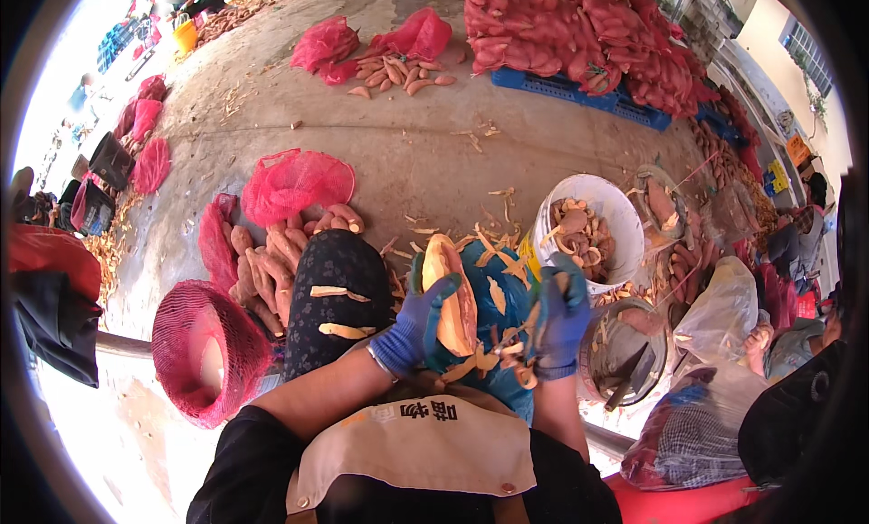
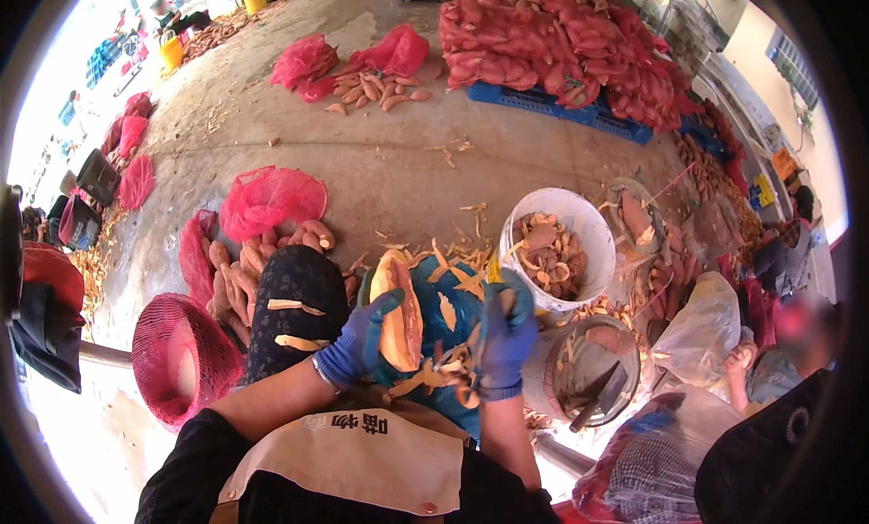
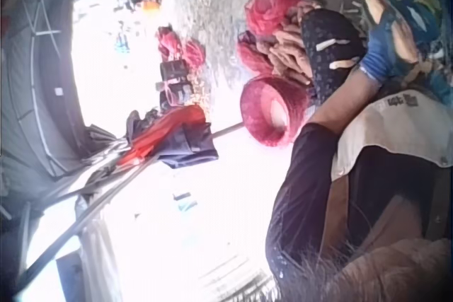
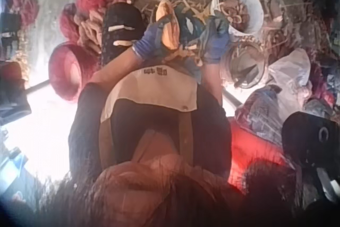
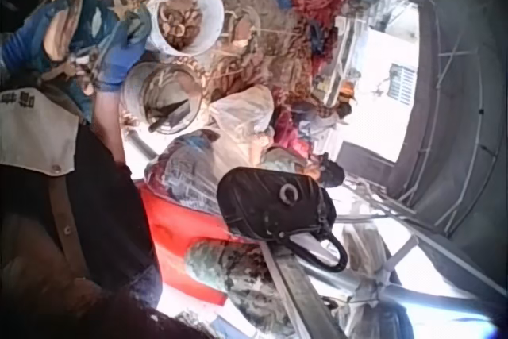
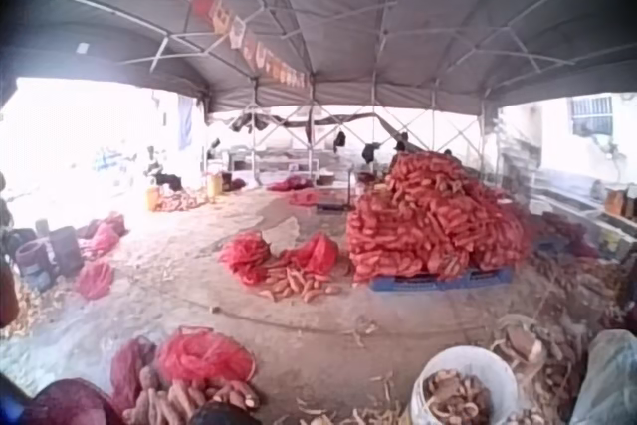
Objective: The person sits on the ground and peels sweet potatoes using a knife. They hold the potato in one hand and remove the skin with the other, placing the peeled potatoes into a white bucket.
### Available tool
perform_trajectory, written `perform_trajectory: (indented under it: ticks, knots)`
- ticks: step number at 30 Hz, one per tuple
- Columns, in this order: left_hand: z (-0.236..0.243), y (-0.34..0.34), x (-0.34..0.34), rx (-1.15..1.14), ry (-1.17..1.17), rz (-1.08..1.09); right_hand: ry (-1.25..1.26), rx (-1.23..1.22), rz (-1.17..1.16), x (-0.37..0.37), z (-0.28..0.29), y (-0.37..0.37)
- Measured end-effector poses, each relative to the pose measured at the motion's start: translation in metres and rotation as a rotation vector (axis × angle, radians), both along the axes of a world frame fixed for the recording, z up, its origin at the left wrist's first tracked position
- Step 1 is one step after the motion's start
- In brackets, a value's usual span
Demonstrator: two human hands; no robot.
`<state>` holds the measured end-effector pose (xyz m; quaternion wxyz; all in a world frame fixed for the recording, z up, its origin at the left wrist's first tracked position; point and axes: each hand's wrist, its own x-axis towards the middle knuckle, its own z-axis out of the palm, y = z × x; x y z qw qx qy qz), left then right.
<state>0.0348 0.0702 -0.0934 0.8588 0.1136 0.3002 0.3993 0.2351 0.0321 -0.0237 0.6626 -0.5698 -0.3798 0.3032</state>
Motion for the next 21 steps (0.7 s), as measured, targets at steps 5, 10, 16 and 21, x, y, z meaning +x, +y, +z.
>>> perform_trajectory:
  ticks: [5,10,16,21]
  knots:
    - [0.025,-0.006,0.011,0.079,0.015,0.000,0.066,-0.055,0.117,-0.042,-0.010,-0.002]
    - [0.028,-0.009,0.012,0.083,0.093,0.022,-0.408,-0.086,-0.015,-0.040,-0.022,0.016]
    - [0.033,-0.012,0.007,0.234,0.092,0.000,-0.158,0.108,-0.275,0.050,-0.055,0.061]
    - [0.011,-0.011,0.010,0.212,0.168,0.055,-0.255,-0.024,0.086,-0.031,0.000,0.012]
